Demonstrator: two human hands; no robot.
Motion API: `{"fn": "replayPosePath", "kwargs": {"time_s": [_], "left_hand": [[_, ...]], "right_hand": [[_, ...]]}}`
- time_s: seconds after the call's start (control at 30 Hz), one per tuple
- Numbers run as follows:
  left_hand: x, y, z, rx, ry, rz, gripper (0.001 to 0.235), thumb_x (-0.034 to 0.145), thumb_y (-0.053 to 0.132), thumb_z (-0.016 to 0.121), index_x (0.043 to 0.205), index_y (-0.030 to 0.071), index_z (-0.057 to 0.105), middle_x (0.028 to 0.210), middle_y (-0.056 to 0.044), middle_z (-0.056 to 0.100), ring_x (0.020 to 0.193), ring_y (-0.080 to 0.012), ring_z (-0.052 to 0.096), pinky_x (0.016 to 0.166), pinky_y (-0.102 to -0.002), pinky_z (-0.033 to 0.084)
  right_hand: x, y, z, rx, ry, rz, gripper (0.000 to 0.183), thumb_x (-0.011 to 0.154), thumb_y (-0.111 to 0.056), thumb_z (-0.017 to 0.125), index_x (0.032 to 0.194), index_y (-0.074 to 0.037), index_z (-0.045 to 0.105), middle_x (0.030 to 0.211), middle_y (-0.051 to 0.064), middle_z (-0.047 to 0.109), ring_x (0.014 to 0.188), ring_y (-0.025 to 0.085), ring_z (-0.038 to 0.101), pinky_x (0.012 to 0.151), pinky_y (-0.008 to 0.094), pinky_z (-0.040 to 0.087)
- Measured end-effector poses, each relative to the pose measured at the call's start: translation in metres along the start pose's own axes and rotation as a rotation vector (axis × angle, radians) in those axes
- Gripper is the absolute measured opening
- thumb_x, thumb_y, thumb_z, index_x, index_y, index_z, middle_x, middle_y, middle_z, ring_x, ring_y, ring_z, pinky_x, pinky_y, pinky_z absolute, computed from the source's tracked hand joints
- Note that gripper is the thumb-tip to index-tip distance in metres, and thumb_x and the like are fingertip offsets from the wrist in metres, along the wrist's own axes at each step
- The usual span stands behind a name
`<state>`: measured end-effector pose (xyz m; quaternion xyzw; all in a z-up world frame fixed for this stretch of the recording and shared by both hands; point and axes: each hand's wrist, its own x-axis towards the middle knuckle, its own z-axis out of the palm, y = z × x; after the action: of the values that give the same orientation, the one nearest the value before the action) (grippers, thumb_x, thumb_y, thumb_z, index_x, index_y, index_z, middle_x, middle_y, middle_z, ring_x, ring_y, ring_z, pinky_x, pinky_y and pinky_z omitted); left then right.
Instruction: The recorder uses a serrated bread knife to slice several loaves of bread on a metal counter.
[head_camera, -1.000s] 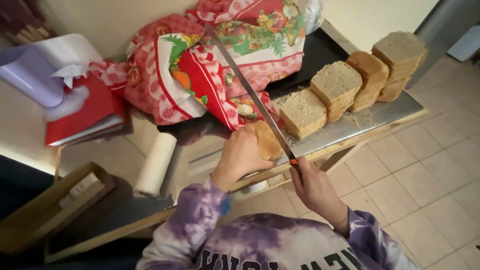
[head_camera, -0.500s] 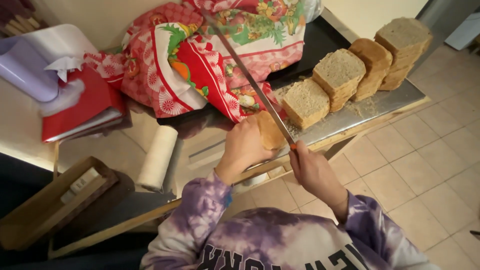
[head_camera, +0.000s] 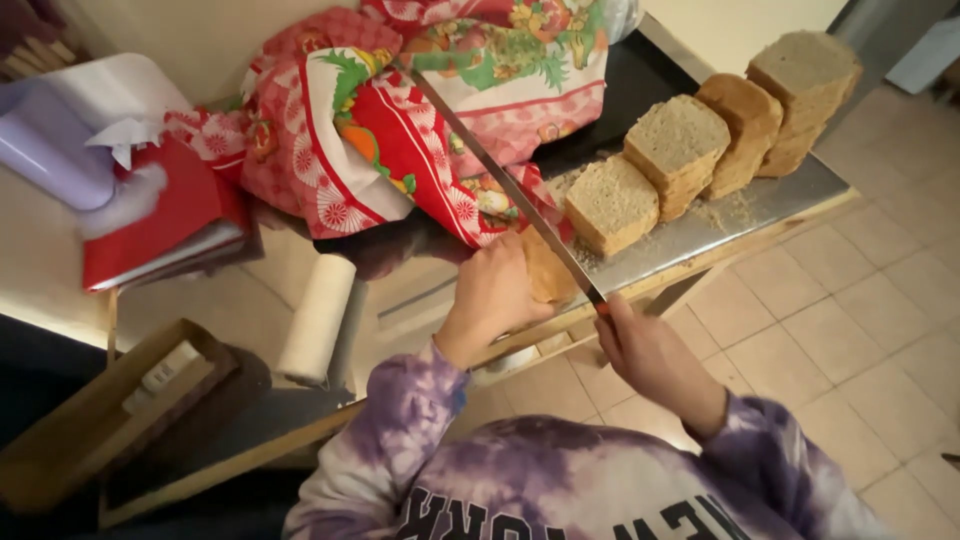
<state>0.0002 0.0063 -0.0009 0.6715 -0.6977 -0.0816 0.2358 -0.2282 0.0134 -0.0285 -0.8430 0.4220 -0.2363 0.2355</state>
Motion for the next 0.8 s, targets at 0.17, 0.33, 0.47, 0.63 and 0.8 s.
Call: {"fn": "replayPosePath", "kwargs": {"time_s": [0.17, 0.33, 0.47, 0.63, 0.8], "left_hand": [[-0.003, 0.009, -0.01, -0.052, -0.029, -0.046, 0.083, 0.055, 0.052, 0.092, 0.106, -0.004, 0.058, 0.095, -0.021, 0.072, 0.087, -0.0366, 0.073, 0.073, -0.047, 0.06], [0.001, 0.002, -0.002, 0.016, -0.05, -0.05, 0.085, 0.056, 0.049, 0.092, 0.11, -0.004, 0.055, 0.094, -0.021, 0.072, 0.085, -0.0372, 0.074, 0.072, -0.047, 0.061], [-0.001, 0.0, 0.005, 0.036, 0.005, 0.026, 0.088, 0.055, 0.05, 0.092, 0.111, -0.006, 0.053, 0.095, -0.022, 0.071, 0.084, -0.0379, 0.073, 0.071, -0.046, 0.061], [0.0, 0.009, -0.009, 0.028, -0.024, 0.0, 0.087, 0.058, 0.052, 0.092, 0.111, -0.005, 0.053, 0.097, -0.023, 0.071, 0.085, -0.038, 0.073, 0.073, -0.046, 0.06], [0.002, 0.002, -0.002, 0.033, -0.046, 0.0, 0.089, 0.056, 0.051, 0.092, 0.111, -0.007, 0.054, 0.096, -0.024, 0.07, 0.083, -0.0383, 0.073, 0.072, -0.046, 0.06]], "right_hand": [[0.016, -0.007, -0.004, -0.011, -0.005, -0.019, 0.017, 0.099, -0.018, 0.058, 0.103, -0.004, 0.05, 0.072, 0.024, 0.067, 0.067, 0.043, 0.067, 0.058, 0.051, 0.052], [-0.011, 0.012, -0.013, -0.064, -0.075, 0.011, 0.021, 0.094, -0.018, 0.059, 0.108, -0.004, 0.051, 0.074, 0.024, 0.068, 0.068, 0.044, 0.067, 0.058, 0.052, 0.052], [0.004, 0.002, -0.012, -0.098, -0.1, 0.024, 0.022, 0.096, -0.021, 0.058, 0.109, -0.004, 0.051, 0.072, 0.024, 0.067, 0.068, 0.044, 0.067, 0.059, 0.053, 0.05], [0.004, -0.009, -0.013, -0.086, -0.12, 0.06, 0.02, 0.099, -0.022, 0.055, 0.105, -0.004, 0.05, 0.072, 0.023, 0.068, 0.069, 0.043, 0.067, 0.06, 0.053, 0.051], [-0.024, -0.001, -0.017, -0.186, -0.206, 0.19, 0.027, 0.094, -0.02, 0.056, 0.116, -0.007, 0.048, 0.072, 0.023, 0.068, 0.068, 0.044, 0.068, 0.06, 0.054, 0.051]]}}
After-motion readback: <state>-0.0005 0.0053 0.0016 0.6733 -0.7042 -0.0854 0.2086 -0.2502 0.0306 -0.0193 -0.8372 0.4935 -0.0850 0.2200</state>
